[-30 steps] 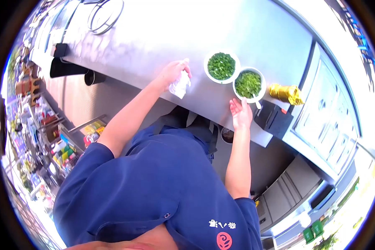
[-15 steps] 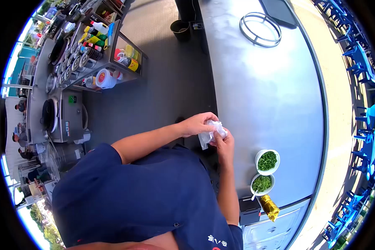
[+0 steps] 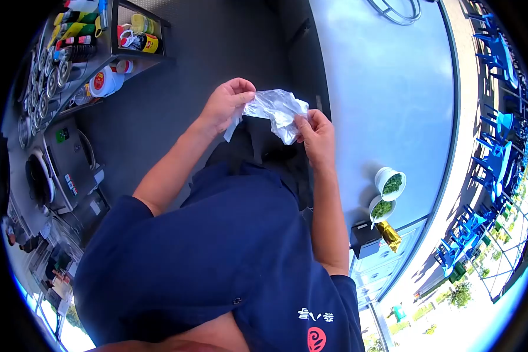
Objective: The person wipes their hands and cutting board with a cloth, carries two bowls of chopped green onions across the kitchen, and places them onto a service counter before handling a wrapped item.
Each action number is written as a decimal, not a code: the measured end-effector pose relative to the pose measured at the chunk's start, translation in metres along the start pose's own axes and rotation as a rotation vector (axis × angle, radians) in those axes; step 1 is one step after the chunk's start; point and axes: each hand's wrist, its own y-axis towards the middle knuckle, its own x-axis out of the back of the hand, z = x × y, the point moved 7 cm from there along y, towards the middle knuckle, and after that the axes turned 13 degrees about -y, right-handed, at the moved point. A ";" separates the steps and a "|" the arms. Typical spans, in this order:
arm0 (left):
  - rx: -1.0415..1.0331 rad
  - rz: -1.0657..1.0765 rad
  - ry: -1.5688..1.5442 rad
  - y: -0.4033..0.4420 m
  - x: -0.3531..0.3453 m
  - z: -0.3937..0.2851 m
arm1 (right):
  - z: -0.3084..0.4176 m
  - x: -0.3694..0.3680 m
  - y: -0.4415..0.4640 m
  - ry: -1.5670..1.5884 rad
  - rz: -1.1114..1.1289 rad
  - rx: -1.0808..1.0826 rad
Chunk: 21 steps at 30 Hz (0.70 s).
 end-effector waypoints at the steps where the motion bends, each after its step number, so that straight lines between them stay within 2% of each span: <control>1: 0.013 0.002 0.000 0.003 0.006 0.006 | -0.005 0.002 -0.003 -0.011 -0.019 0.011; 2: 0.064 0.003 -0.031 -0.001 -0.019 0.013 | 0.008 0.026 -0.021 -0.029 -0.032 -0.018; 4: 0.101 0.006 -0.039 0.004 -0.001 0.009 | 0.009 0.013 -0.023 0.035 -0.058 0.001; 6: 0.112 -0.005 -0.240 0.007 0.021 -0.009 | 0.014 -0.016 -0.021 0.085 -0.079 0.002; 8: 0.099 -0.042 -0.228 0.014 0.037 -0.009 | 0.025 -0.025 -0.020 -0.067 -0.156 0.130; 9: 0.155 -0.029 -0.199 -0.007 -0.007 0.033 | 0.039 0.013 -0.063 -0.109 -0.156 0.153; 12: 0.253 -0.082 0.019 -0.011 -0.017 0.067 | 0.055 -0.027 -0.071 -0.235 -0.141 0.266; 14: 0.204 0.170 0.228 -0.011 -0.021 0.118 | 0.066 -0.055 -0.083 -0.473 -0.248 0.695; 15: 0.259 0.380 0.035 -0.018 -0.042 0.149 | 0.052 -0.065 -0.084 -0.544 -0.291 0.759; 16: 0.327 0.582 -0.168 -0.047 -0.089 0.190 | 0.036 -0.042 -0.112 -0.620 -0.340 0.815; 17: 0.376 0.592 -0.135 -0.061 -0.087 0.206 | 0.011 -0.032 -0.116 -0.569 -0.399 0.739; 18: 0.399 0.496 0.049 -0.072 -0.078 0.218 | -0.015 -0.021 -0.121 -0.511 -0.456 0.665; 20: 0.416 0.324 0.425 -0.087 -0.064 0.232 | -0.085 0.012 -0.133 -0.376 -0.497 0.296; 21: 0.416 0.499 0.759 -0.100 -0.079 0.234 | -0.123 0.032 -0.146 -0.400 -0.552 0.148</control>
